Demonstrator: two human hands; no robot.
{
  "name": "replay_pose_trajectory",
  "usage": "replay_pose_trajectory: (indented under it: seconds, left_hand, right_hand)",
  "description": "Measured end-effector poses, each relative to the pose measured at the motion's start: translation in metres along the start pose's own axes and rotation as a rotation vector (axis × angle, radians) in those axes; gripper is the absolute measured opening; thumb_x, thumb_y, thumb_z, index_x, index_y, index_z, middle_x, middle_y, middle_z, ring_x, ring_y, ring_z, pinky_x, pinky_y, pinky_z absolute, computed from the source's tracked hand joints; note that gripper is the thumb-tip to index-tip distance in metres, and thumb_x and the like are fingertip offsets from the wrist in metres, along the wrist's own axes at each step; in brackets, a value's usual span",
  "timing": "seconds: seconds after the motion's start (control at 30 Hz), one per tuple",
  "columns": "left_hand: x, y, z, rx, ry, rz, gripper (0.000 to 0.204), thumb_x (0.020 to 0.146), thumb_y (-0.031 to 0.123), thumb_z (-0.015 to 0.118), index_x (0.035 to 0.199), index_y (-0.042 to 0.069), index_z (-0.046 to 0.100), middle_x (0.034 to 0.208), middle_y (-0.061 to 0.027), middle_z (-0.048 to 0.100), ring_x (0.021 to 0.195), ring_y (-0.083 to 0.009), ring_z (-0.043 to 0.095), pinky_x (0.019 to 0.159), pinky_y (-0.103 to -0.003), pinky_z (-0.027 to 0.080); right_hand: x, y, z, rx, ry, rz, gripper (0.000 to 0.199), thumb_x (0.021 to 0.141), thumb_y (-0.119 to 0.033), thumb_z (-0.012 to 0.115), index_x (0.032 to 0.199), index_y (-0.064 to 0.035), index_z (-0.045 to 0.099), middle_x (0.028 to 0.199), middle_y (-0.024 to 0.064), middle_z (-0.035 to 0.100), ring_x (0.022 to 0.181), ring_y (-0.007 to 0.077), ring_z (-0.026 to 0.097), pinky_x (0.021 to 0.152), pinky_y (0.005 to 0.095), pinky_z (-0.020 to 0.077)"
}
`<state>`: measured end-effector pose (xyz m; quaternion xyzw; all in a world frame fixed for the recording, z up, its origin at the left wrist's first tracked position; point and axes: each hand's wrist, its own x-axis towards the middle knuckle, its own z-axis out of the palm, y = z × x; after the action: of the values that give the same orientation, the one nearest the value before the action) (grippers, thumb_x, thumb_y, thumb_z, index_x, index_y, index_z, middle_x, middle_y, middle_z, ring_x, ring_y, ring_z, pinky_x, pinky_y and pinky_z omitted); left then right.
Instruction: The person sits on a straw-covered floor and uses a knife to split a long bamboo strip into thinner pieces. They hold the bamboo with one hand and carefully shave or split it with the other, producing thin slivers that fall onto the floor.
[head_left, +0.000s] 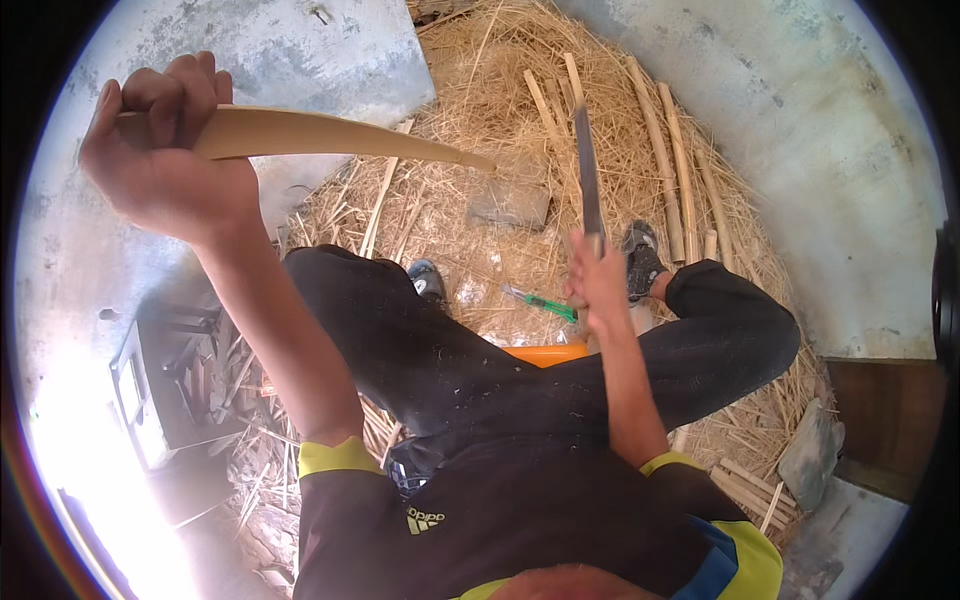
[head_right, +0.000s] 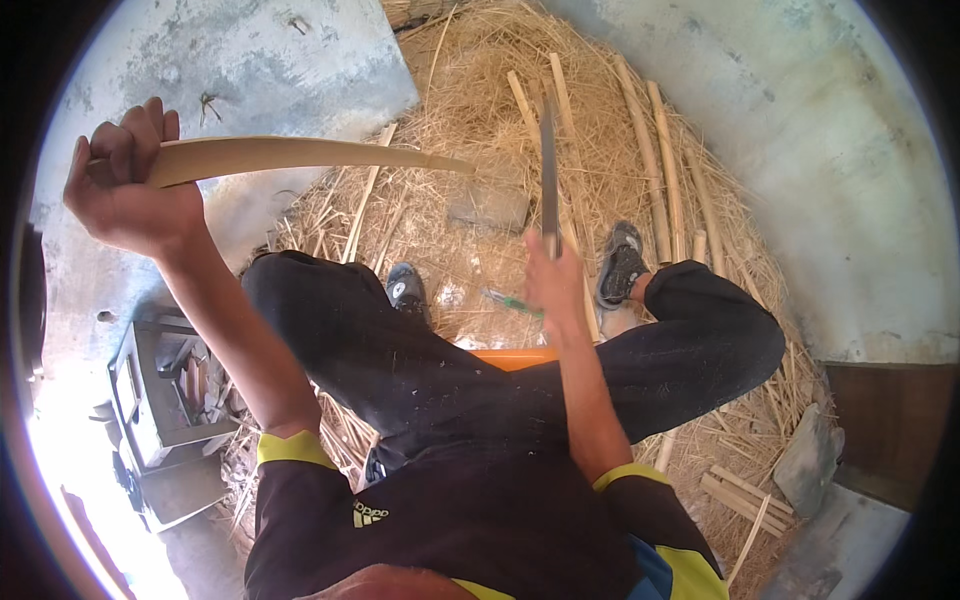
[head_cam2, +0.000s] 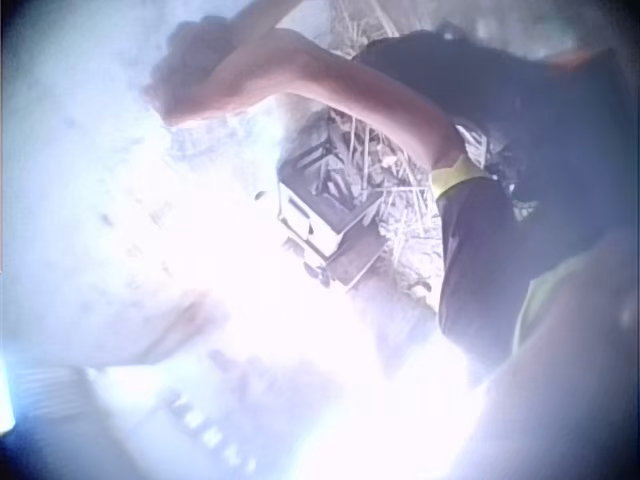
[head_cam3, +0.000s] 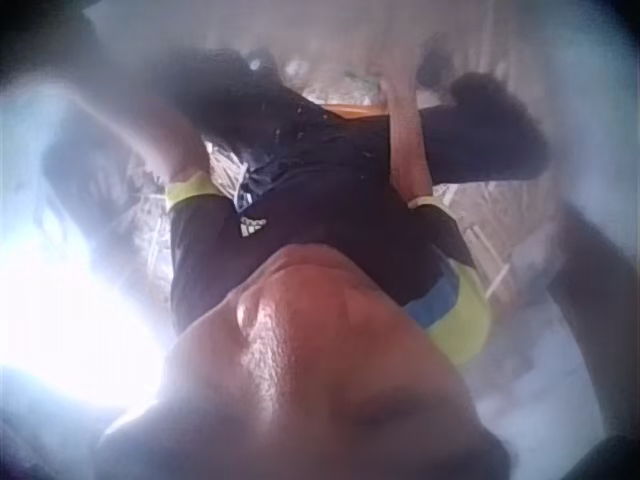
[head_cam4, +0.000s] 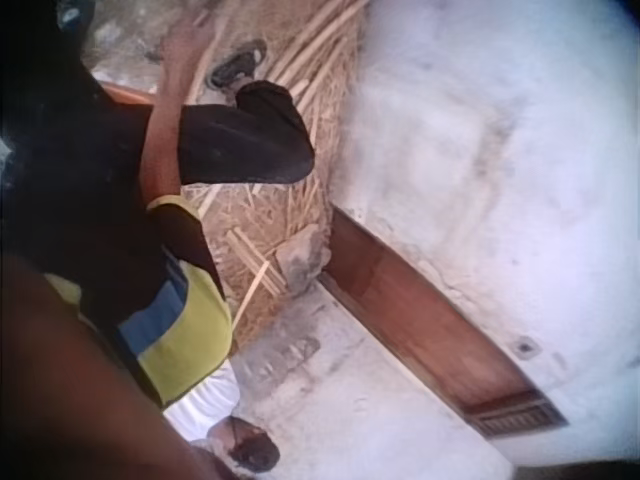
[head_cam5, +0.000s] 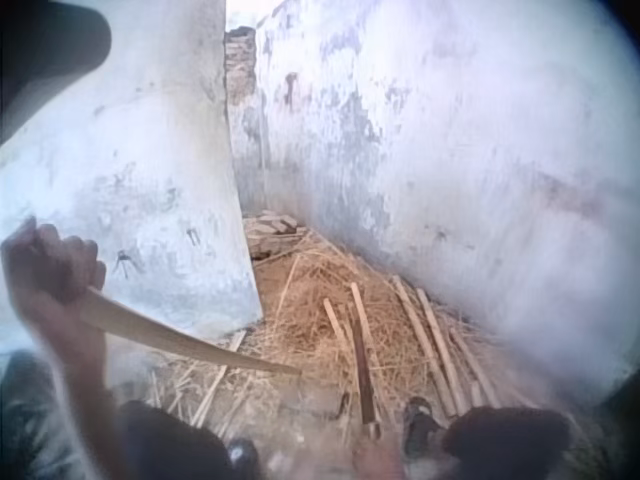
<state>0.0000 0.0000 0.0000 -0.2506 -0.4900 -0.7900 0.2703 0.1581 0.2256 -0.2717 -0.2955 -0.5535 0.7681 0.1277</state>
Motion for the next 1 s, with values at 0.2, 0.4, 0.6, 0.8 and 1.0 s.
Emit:
replay_pose_trajectory:
  seconds: [0.2, 0.4, 0.6, 0.8, 1.0]
  left_hand:
    - [0.011, 0.005, 0.003, -0.008, -0.136, 0.008, 0.034, 0.081, 0.029, 0.04, 0.056, 0.013, 0.024, 0.052, 0.0003, 0.018, 0.053, -0.0137, 0.02, 0.054, -0.029, 0.02]
    - [0.008, -0.002, 0.003, -0.083, -0.222, 0.031, 0.033, 0.083, 0.026, 0.036, 0.054, 0.012, 0.028, 0.051, 0.0009, 0.02, 0.048, -0.0122, 0.021, 0.05, -0.029, 0.017]
    - [-0.006, 0.002, 0.005, 0.056, -0.072, 0.08, 0.036, 0.08, 0.032, 0.038, 0.054, 0.014, 0.021, 0.049, 0.0005, 0.015, 0.054, -0.0128, 0.015, 0.052, -0.031, 0.014]
    - [0.014, -0.001, -0.026, -0.072, -0.176, -0.015, 0.034, 0.08, 0.033, 0.035, 0.056, 0.008, 0.036, 0.051, -0.0162, 0.042, 0.055, -0.0249, 0.042, 0.061, -0.034, 0.036]
    - [0.012, 0.0, -0.018, 0.088, 0.005, -0.014, 0.032, 0.08, 0.03, 0.031, 0.056, 0.01, 0.033, 0.054, -0.017, 0.045, 0.069, -0.0324, 0.054, 0.073, -0.041, 0.043]
  right_hand:
    - [-0.028, -0.138, 0.087, -0.109, -0.054, -0.764, 0.031, 0.087, -0.033, 0.063, 0.077, -0.0048, 0.055, 0.051, -0.0027, 0.042, 0.045, 0.0025, 0.041, 0.04, 0.0228, 0.0312]
    - [0.072, 0.059, 0.072, -1.144, -0.146, -0.333, 0.024, 0.077, -0.016, 0.055, 0.083, 0.0061, 0.062, 0.078, 0.0253, 0.063, 0.072, 0.0395, 0.062, 0.066, 0.0433, 0.0493]
    - [0.063, 0.068, 0.017, -0.981, 0.005, 0.029, 0.028, 0.073, -0.023, 0.059, 0.084, 0.0027, 0.065, 0.082, 0.0273, 0.063, 0.083, 0.0402, 0.062, 0.074, 0.046, 0.0482]
    - [0.041, -0.039, 0.063, -0.514, -0.154, -0.344, 0.034, 0.08, -0.029, 0.062, 0.067, 0.0021, 0.054, 0.055, 0.0098, 0.05, 0.051, 0.0216, 0.047, 0.05, 0.0364, 0.0364]
    - [0.069, 0.047, 0.059, -0.73, -0.084, -0.285, 0.025, 0.077, -0.018, 0.059, 0.066, 0.0036, 0.055, 0.052, 0.009, 0.05, 0.045, 0.0187, 0.047, 0.046, 0.0324, 0.0371]
